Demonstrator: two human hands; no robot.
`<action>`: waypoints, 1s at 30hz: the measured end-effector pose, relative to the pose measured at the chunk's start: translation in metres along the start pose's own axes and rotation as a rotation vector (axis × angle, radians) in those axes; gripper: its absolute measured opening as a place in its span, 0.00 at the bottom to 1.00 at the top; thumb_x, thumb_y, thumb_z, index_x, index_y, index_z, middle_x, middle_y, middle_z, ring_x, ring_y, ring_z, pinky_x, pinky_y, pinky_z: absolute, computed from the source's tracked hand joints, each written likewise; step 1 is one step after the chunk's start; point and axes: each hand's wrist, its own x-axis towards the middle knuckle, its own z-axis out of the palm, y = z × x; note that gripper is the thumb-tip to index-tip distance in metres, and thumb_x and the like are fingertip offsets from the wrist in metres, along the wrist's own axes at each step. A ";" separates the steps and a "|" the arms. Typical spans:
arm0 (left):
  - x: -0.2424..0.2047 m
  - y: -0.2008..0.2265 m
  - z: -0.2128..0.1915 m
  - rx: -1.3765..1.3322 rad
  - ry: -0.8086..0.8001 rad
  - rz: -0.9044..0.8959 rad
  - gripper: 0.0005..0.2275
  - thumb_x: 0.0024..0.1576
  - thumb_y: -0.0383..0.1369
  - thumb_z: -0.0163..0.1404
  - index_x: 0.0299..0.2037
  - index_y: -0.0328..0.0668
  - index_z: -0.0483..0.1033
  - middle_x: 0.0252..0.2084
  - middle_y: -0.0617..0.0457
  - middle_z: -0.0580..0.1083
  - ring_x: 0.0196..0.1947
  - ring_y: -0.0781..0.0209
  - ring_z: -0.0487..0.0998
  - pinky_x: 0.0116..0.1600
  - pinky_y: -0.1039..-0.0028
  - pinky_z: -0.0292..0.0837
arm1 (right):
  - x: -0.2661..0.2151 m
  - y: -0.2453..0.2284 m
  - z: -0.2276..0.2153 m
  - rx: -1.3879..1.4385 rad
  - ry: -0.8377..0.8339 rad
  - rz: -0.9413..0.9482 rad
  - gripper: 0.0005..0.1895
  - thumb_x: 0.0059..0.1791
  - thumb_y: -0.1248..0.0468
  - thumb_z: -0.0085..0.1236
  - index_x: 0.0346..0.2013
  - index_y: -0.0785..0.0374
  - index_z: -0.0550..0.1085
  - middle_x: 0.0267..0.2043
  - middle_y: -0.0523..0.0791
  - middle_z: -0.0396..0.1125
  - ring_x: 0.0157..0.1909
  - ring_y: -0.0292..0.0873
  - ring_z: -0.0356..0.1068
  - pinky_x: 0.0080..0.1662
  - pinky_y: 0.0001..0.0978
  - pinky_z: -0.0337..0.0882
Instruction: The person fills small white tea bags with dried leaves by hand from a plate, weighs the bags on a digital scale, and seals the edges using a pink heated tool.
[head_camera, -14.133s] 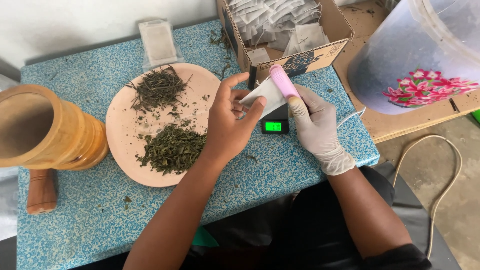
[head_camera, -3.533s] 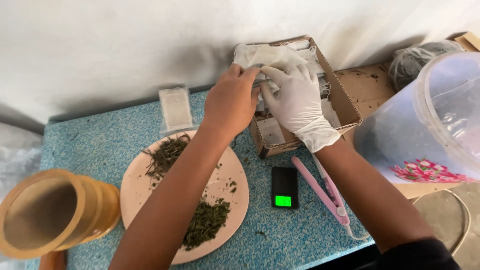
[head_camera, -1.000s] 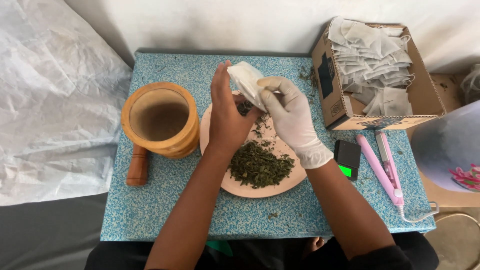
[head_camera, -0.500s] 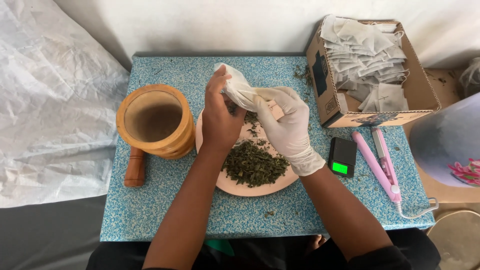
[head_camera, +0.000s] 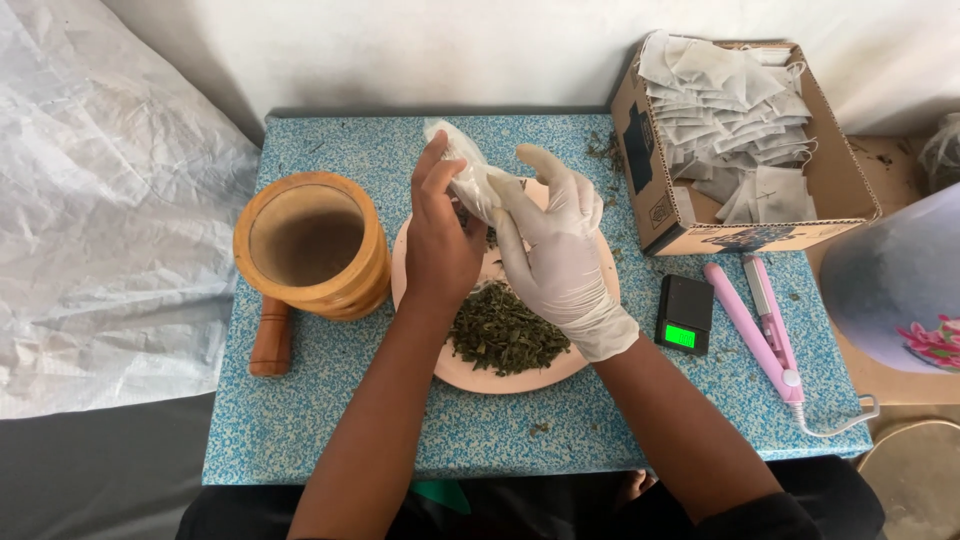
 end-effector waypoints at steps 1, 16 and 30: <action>0.001 0.001 0.000 0.000 -0.001 0.001 0.26 0.59 0.14 0.55 0.61 0.41 0.55 0.71 0.37 0.55 0.56 0.29 0.77 0.49 0.60 0.86 | 0.000 0.001 0.000 0.000 0.001 0.001 0.13 0.55 0.69 0.52 0.55 0.64 0.74 0.63 0.53 0.57 0.61 0.57 0.57 0.59 0.47 0.53; -0.006 -0.001 0.005 0.101 -0.004 -0.039 0.26 0.58 0.16 0.53 0.62 0.49 0.58 0.69 0.38 0.54 0.44 0.32 0.83 0.38 0.61 0.85 | -0.016 0.022 0.029 -0.227 0.025 -0.041 0.05 0.52 0.57 0.61 0.40 0.50 0.80 0.62 0.38 0.65 0.60 0.43 0.59 0.56 0.38 0.56; 0.002 0.002 -0.003 0.038 0.003 -0.206 0.26 0.54 0.14 0.58 0.59 0.41 0.59 0.62 0.32 0.56 0.51 0.18 0.76 0.42 0.48 0.85 | -0.009 0.027 0.025 0.377 0.399 0.003 0.05 0.58 0.68 0.45 0.40 0.63 0.69 0.22 0.40 0.61 0.20 0.38 0.60 0.30 0.30 0.64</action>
